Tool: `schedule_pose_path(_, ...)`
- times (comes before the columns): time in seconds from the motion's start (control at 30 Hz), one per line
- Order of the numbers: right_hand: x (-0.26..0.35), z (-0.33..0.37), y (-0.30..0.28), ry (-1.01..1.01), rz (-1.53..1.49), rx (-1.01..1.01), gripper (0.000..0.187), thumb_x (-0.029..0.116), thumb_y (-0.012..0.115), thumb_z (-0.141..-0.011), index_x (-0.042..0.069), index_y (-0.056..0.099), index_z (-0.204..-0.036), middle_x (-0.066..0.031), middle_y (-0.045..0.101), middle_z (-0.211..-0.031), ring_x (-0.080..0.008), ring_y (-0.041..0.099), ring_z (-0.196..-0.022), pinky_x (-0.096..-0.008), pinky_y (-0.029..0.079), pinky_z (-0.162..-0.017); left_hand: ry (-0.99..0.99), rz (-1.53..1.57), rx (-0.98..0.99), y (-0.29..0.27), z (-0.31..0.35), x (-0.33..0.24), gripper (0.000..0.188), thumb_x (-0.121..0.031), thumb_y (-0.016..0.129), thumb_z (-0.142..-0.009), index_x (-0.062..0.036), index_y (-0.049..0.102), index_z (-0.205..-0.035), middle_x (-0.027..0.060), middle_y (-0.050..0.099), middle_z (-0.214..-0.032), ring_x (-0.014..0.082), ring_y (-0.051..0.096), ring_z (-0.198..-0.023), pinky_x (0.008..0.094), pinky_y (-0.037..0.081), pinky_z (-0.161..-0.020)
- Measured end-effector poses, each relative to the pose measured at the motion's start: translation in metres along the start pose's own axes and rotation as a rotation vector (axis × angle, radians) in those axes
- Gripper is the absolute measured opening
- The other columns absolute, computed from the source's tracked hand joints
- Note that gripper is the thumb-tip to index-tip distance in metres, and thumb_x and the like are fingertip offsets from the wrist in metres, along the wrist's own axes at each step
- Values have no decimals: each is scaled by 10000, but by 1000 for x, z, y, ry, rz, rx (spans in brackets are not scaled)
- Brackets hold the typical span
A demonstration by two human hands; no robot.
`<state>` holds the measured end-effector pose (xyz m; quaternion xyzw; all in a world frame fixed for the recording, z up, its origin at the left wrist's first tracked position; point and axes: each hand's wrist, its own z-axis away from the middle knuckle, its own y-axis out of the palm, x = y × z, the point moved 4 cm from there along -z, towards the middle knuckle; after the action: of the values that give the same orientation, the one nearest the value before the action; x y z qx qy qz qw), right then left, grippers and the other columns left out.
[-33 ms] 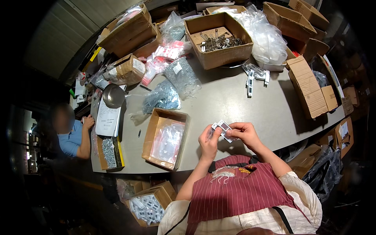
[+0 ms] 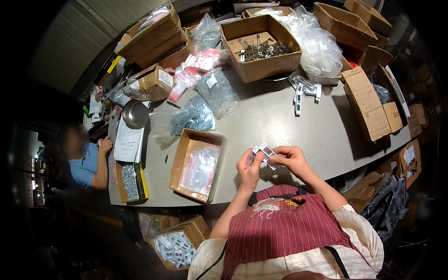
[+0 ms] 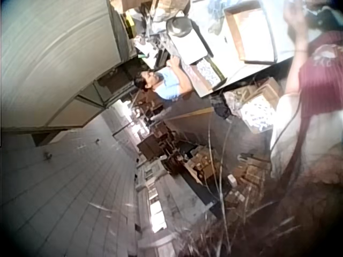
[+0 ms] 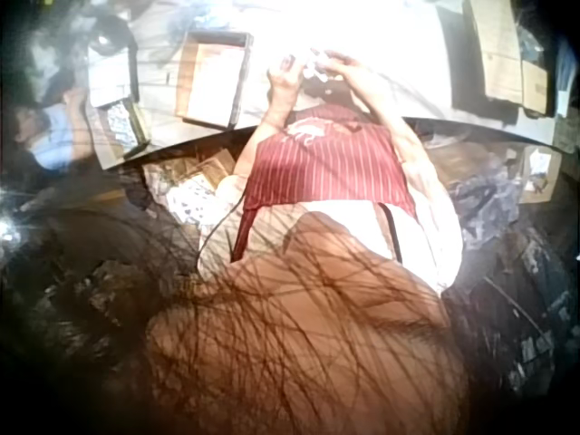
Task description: The person repeatedly picks small metal parts and white plastic components from the table, inserts the metal parts into the plastic pieces, and places the assembled units into a cardboard box. The person also handles clear plastic bags and occasionally moves items on the table.
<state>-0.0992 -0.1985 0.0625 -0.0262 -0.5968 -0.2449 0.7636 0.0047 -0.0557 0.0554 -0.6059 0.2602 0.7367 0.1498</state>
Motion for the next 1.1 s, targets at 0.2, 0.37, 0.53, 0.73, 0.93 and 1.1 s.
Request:
schedule_pose_path(0.2, -3, -4, -3, 27, 53, 32, 248, 120, 749, -947, -52, 734, -1124, -47, 744, -938, -79, 666, -845, -225, 525, -747, 1, 91, 50, 5, 3, -3, 161, -138, 711, -974, 5, 663, -917, -48, 586, -785, 27, 471, -709, 217, 357, -614)
schedule_pose_path(0.37, -5, -4, 4, -46, 72, 1, 261, 195, 769, -932, -27, 762, -1068, -17, 728, -851, -58, 630, -757, -225, 489, -664, -60, 36, 78, -5, 2, 11, 131, -166, 695, -968, -38, 683, -993, -19, 652, -903, 57, 574, -813, 232, 455, -689)
schedule_pose_path(0.53, -11, -5, 1, -26, 94, 16, 246, 163, 770, -923, -31, 761, -1073, -19, 727, -837, -56, 630, -741, -216, 484, -657, -140, 43, 138, -5, 0, 12, 171, -158, 720, -942, -16, 686, -1030, 0, 667, -913, 78, 589, -814, 243, 469, -710)
schedule_pose_path(0.73, 22, -10, -24, 1, 261, 107, 216, 124, 764, -920, -51, 759, -1045, -34, 724, -803, -71, 655, -732, -219, 494, -638, -465, 21, 461, -14, -3, -13, 291, -103, 772, -887, 9, 690, -1143, 26, 700, -1059, 105, 618, -965, 265, 484, -859)
schedule_pose_path(0.93, 77, -10, 8, -574, 1285, 471, 193, 254, 749, -857, 66, 716, -832, -136, 627, -629, -323, 608, -551, -410, 487, -539, -609, -85, 623, -6, 5, -17, 239, -94, 777, -870, -34, 705, -1090, -5, 690, -973, 79, 611, -868, 256, 478, -765)
schedule_pose_path(1.1, 88, -13, 37, -709, 1581, 757, 211, 252, 719, -855, 74, 671, -753, -130, 611, -593, -341, 602, -531, -430, 477, -520, -583, -257, 784, -1, 0, 2, 171, -117, 772, -883, -19, 704, -1005, 33, 710, -880, 123, 666, -822, 274, 522, -740)
